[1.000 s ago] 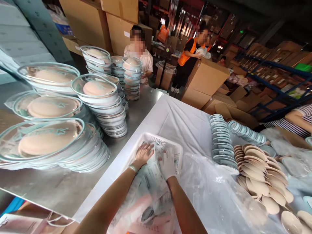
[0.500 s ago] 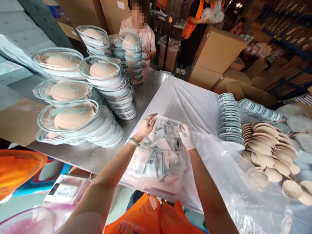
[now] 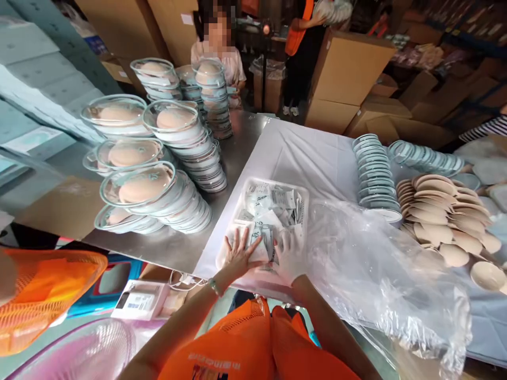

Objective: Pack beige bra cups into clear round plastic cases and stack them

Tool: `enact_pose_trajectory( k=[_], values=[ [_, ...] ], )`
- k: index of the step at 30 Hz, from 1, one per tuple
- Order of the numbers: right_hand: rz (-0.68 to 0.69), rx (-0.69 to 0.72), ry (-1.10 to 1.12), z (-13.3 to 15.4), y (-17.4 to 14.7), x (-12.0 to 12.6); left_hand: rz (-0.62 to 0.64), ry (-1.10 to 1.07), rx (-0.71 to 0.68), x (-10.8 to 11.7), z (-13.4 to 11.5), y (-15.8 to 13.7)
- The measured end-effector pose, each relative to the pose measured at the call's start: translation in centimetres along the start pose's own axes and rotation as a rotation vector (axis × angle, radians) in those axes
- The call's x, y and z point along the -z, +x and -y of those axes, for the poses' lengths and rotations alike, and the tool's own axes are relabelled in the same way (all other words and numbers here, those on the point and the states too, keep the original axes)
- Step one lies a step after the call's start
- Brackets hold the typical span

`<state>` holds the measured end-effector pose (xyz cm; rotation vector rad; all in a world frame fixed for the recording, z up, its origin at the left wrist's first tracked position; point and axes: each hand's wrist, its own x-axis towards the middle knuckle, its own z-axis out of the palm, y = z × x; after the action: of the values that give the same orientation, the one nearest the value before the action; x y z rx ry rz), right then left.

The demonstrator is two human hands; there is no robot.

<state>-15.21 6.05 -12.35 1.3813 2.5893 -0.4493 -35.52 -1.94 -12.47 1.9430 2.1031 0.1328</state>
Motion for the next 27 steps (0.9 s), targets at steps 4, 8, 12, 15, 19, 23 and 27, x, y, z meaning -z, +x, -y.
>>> enact_pose_trajectory(
  k=[4, 8, 12, 15, 19, 23, 27],
  values=[
    [-0.009, -0.006, 0.055, 0.6, 0.2, 1.8, -0.039, 0.050, 0.005, -0.4, -1.0, 2.7],
    [-0.223, 0.016, 0.210, 0.0, -4.0, 1.3, -0.055, 0.070, 0.031, -1.0, -1.1, 2.9],
    [-0.420, 0.039, 0.336, -2.4, -10.5, 0.3, -0.042, 0.011, 0.043, -0.8, -1.3, 1.9],
    [-0.747, 0.021, 0.167, -6.2, -17.3, 0.4, -0.204, -0.100, 0.020, -0.2, -1.2, -0.3],
    [-1.140, -0.551, -0.321, -15.3, -27.4, 1.3, -0.433, -0.275, -0.318, 0.1, -3.8, -3.2],
    [-0.841, -1.195, 0.005, -26.1, -32.9, 1.3, -0.260, -0.341, -0.675, -2.6, -13.4, -3.4],
    [-0.679, -1.179, 0.459, -32.0, -32.7, -0.1, -0.028, -0.499, -0.417, -6.1, -23.2, -0.3]
  ],
)
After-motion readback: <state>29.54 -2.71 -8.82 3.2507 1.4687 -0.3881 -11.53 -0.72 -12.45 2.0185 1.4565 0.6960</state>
